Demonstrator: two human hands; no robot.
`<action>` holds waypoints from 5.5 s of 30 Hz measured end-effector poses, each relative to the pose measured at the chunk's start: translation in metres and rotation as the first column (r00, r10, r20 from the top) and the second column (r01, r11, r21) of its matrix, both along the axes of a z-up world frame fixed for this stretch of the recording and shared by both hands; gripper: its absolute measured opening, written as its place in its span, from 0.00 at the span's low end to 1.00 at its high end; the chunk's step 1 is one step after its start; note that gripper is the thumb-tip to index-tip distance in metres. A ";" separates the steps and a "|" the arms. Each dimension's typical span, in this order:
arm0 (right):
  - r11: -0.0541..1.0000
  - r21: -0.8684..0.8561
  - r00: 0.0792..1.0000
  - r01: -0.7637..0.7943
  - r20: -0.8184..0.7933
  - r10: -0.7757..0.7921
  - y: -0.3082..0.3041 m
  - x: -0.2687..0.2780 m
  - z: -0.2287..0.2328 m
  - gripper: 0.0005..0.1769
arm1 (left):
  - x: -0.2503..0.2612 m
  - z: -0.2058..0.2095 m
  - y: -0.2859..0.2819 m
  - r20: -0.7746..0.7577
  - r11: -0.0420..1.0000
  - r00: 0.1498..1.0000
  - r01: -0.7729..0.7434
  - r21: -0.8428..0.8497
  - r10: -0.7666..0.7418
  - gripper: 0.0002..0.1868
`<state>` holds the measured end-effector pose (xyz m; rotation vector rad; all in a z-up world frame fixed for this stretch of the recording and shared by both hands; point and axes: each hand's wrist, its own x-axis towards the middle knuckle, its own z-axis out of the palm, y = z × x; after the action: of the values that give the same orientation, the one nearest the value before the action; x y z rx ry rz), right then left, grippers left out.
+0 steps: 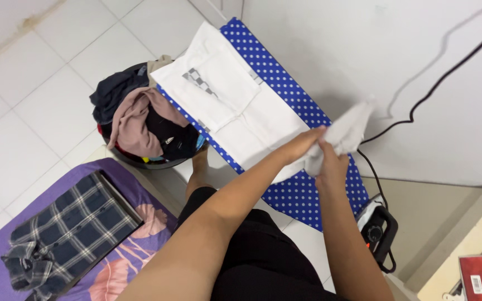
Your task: The person irons a white shirt on a blue polka-dotted ironing board. They repeatedly smooth the fabric, adjust the shirt's position, and use a black iron to press different sections until the garment is flat and wrinkle-free.
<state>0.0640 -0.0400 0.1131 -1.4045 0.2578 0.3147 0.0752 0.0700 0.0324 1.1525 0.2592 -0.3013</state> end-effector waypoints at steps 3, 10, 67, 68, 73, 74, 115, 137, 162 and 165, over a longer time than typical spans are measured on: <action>0.992 -0.022 0.989 -0.128 0.068 0.129 0.050 0.004 0.019 0.28 | -0.005 0.014 0.041 -0.060 0.966 0.995 -0.086 -0.242 0.074 0.42; 0.949 -0.088 0.948 -0.301 0.076 0.308 0.145 0.015 0.032 0.27 | -0.040 0.044 0.143 0.028 0.915 0.948 -0.296 -0.275 0.316 0.35; 0.725 -0.689 0.943 -0.019 -0.254 -0.217 0.158 0.024 -0.185 0.33 | -0.084 -0.025 0.362 0.434 0.407 0.899 -0.420 0.811 0.065 0.24; 0.777 -0.629 0.932 -0.015 -0.290 -0.217 0.157 0.019 -0.190 0.32 | -0.081 -0.025 0.347 0.341 0.370 0.940 -0.319 0.872 0.008 0.25; 0.678 -0.733 0.989 0.055 -0.051 -0.135 0.152 0.016 -0.181 0.25 | -0.078 -0.025 0.284 -0.024 0.254 0.992 0.055 0.966 -0.124 0.31; 0.631 -0.773 0.995 0.065 0.006 -0.095 0.144 0.016 -0.173 0.23 | -0.078 -0.026 0.272 -0.018 0.241 0.992 0.048 0.969 -0.124 0.31; -0.091 -0.878 0.876 0.470 0.451 0.169 -0.256 -0.054 -0.062 0.22 | -0.079 -0.032 0.146 -0.037 0.120 0.968 0.007 0.993 0.249 0.13; 0.153 -0.988 0.855 0.010 0.088 0.511 -0.140 -0.163 -0.132 0.10 | -0.088 -0.029 0.161 -0.047 -0.049 0.988 0.054 0.997 0.148 0.22; 0.144 -0.989 0.991 -0.021 -0.040 -0.127 -0.294 -0.017 -0.069 0.33 | -0.057 -0.035 0.155 0.114 0.212 0.955 -0.175 0.962 0.272 0.17; 0.096 -0.995 0.999 0.016 0.011 -0.050 -0.270 -0.004 -0.054 0.35 | -0.057 -0.030 0.151 0.250 0.131 0.926 -0.295 0.947 0.283 0.20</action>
<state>0.0598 -0.3099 0.0594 -2.8329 0.6052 0.0556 0.0185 0.2214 0.0028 2.3889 0.7448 0.3461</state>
